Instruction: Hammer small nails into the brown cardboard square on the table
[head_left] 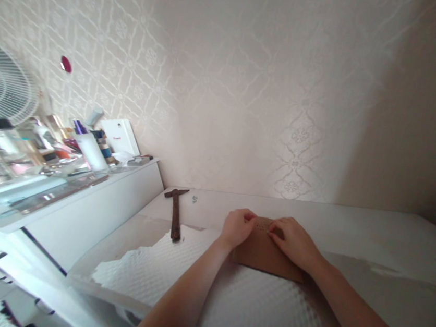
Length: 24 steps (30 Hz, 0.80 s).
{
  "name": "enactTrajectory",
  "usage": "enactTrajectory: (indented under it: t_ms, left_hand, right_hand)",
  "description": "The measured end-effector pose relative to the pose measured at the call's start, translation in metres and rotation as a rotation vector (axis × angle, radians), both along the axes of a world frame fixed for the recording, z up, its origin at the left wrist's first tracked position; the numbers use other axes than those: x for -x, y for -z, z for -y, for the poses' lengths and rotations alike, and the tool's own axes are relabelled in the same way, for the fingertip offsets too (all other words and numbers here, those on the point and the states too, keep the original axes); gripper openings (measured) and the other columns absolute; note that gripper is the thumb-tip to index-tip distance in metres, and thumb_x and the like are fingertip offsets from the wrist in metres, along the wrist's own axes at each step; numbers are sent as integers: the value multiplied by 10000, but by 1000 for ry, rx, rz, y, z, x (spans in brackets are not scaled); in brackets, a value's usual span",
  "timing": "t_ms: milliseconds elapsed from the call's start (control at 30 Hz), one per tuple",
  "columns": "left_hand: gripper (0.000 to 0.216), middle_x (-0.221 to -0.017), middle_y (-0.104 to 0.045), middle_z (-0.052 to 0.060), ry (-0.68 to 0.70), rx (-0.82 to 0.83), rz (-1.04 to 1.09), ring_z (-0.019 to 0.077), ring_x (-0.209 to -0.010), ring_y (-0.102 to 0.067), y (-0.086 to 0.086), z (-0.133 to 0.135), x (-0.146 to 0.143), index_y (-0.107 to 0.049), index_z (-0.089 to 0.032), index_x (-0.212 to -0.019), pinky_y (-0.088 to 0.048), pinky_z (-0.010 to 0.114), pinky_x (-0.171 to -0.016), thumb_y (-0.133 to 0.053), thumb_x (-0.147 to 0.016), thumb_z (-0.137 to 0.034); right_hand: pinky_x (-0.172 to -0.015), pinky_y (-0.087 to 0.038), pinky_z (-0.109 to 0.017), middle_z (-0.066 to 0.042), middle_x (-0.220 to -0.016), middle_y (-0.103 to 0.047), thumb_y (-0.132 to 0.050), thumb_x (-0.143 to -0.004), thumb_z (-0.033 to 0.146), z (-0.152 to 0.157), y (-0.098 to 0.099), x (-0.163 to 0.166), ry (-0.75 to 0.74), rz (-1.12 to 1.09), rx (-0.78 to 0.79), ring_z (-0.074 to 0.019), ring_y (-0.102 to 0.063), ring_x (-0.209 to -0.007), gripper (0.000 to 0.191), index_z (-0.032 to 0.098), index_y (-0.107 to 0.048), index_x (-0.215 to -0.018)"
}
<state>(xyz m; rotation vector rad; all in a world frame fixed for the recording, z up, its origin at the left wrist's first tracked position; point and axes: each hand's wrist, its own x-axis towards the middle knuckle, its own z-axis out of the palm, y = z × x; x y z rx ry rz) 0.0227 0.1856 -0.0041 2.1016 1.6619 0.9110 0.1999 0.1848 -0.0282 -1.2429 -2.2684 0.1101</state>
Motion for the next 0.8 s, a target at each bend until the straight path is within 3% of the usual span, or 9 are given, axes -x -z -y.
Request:
enactTrajectory:
  t_ms: [367, 500, 633, 733, 800]
  left_hand:
    - [251, -930, -685, 39, -164, -39, -186, 179, -841, -608, -2, 6, 4, -673, -210, -912, -442, 279, -789, -445, -810, -244]
    - [269, -1004, -661, 48, -311, -91, -252, 198, -926, -585, -4, 2, 13, -635, -207, -986, -415, 327, -855, -433, -814, -250]
    - [336, -1133, -595, 92, -524, -99, -415, 250, -1077, -512, -12, 0, 47, -564, -190, -1107, -323, 419, -963, -427, -805, -241]
    - [539, -1384, -345, 165, -752, 20, -504, 352, -1273, -285, -14, 5, 86, -409, -150, -1272, -267, 507, -980, -494, -752, -265]
    - [611, -1403, -284, 212, -868, 119, -513, 382, -1281, -257, -13, 11, 113, -337, -121, -1308, -269, 512, -973, -507, -741, -275]
  right_hand:
    - [-803, -397, -312, -59, -856, -633, -507, -794, 200, 0, 2, 0, 1, -16, 10, -203, -538, -885, 128, 190, -634, -802]
    - [-801, -404, -314, -66, -872, -637, -455, -819, 198, -2, 4, 0, -9, -19, 8, -201, -545, -876, 188, 186, -642, -835]
    - [-805, -410, -320, -78, -902, -646, -436, -829, 197, -4, 4, 0, 19, -36, 3, -208, -554, -876, 221, 174, -652, -868]
    - [-817, -408, -324, -78, -913, -649, -434, -832, 196, -5, 4, 1, 21, -48, -10, -210, -556, -882, 230, 173, -652, -900]
    - [-818, -409, -324, -78, -915, -651, -423, -835, 191, -6, 5, 1, 13, -55, -27, -209, -557, -885, 242, 177, -653, -908]
